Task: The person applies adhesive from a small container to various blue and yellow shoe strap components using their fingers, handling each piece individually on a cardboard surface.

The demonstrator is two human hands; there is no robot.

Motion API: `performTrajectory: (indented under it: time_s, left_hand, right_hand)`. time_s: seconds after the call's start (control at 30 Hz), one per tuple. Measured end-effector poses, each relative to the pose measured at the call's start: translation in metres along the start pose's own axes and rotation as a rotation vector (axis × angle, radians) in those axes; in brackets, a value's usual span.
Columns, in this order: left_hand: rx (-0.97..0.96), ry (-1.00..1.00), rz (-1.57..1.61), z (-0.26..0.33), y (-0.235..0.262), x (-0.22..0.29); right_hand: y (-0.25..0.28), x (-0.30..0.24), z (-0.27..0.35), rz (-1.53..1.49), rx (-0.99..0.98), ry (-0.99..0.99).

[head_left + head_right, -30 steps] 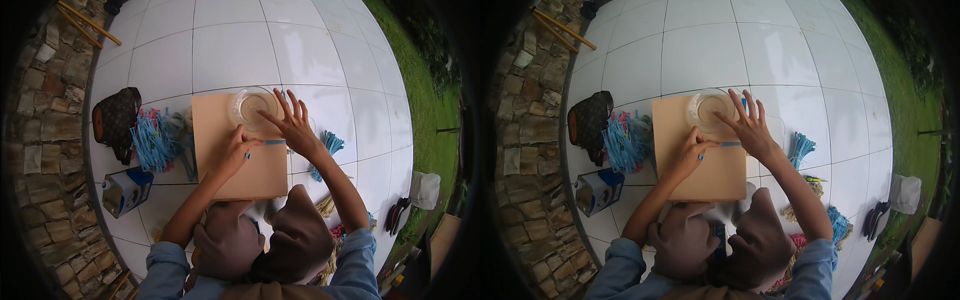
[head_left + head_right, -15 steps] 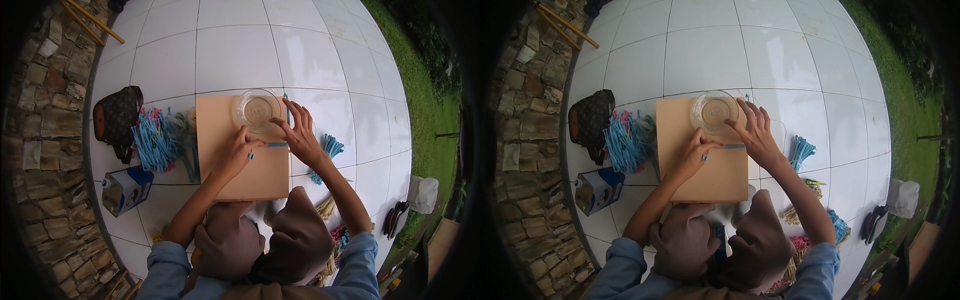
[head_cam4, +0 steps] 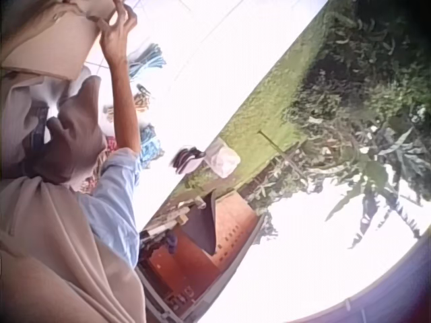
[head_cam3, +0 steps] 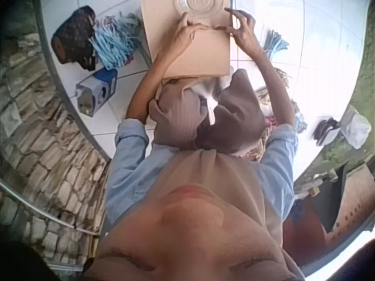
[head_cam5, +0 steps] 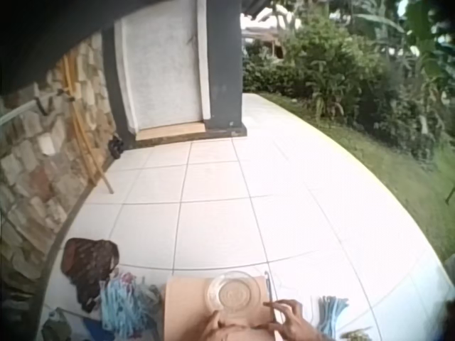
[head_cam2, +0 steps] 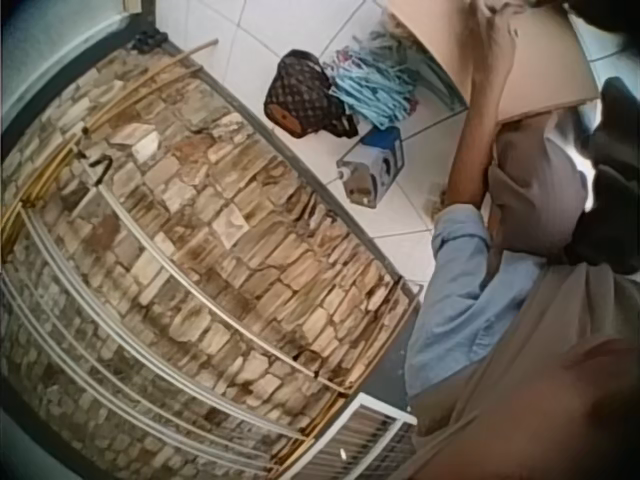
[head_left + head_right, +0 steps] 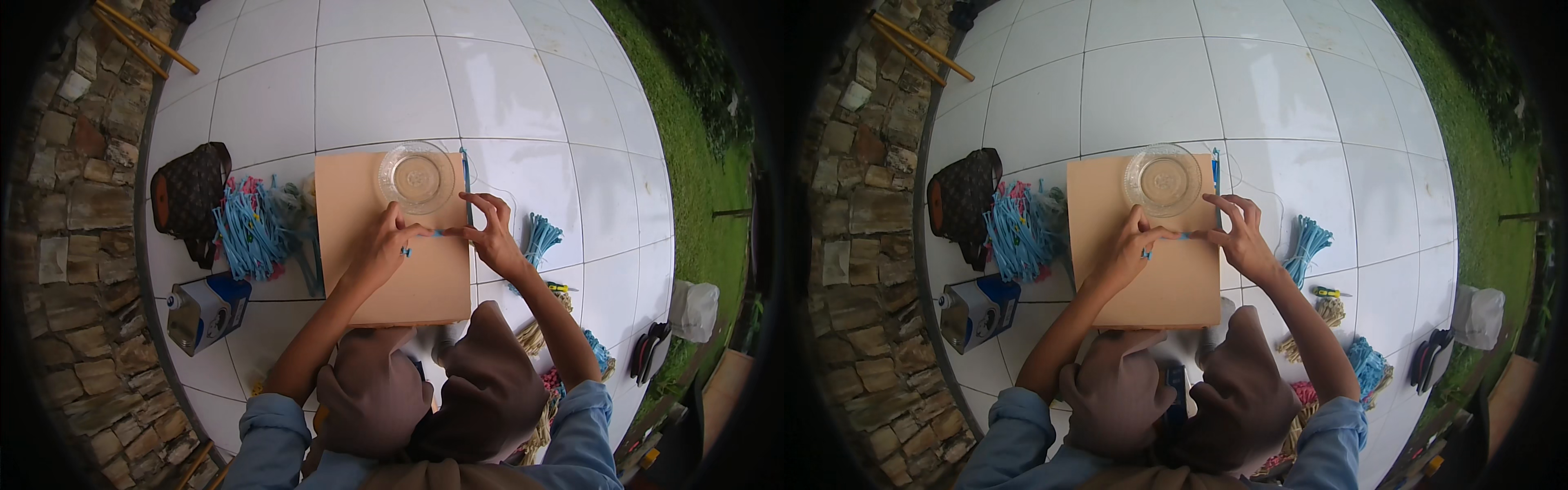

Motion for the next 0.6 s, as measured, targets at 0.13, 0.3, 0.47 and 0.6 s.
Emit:
performTrajectory:
  time_s: [0.13, 0.3, 0.47, 0.6]
  left_hand:
    - [-0.01, -0.004, 0.0, -0.001, 0.0, -0.001]
    - [-0.012, -0.019, 0.025, 0.001, 0.001, 0.002]
    - [0.137, -0.146, 0.058, 0.009, -0.002, 0.004]
    - [0.184, -0.152, 0.129, 0.013, 0.002, 0.021]
  right_hand:
    - [0.0, 0.0, -0.001, 0.01, -0.03, 0.004]
    - [-0.008, 0.019, 0.011, -0.382, 0.18, -0.168]
    - [-0.051, 0.026, 0.035, -0.883, 0.261, -0.344]
    - [-0.054, 0.028, 0.053, -1.13, 0.401, -0.39]
Point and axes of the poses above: each hand's wrist, its own z-axis away from the middle knuckle, its own y-axis out of the back of the hand, x = y × z, the point moved 6 cm from there along -z, towards the middle knuckle, and after that the axes turned 15 degrees about -x, right-handed, at the moved point
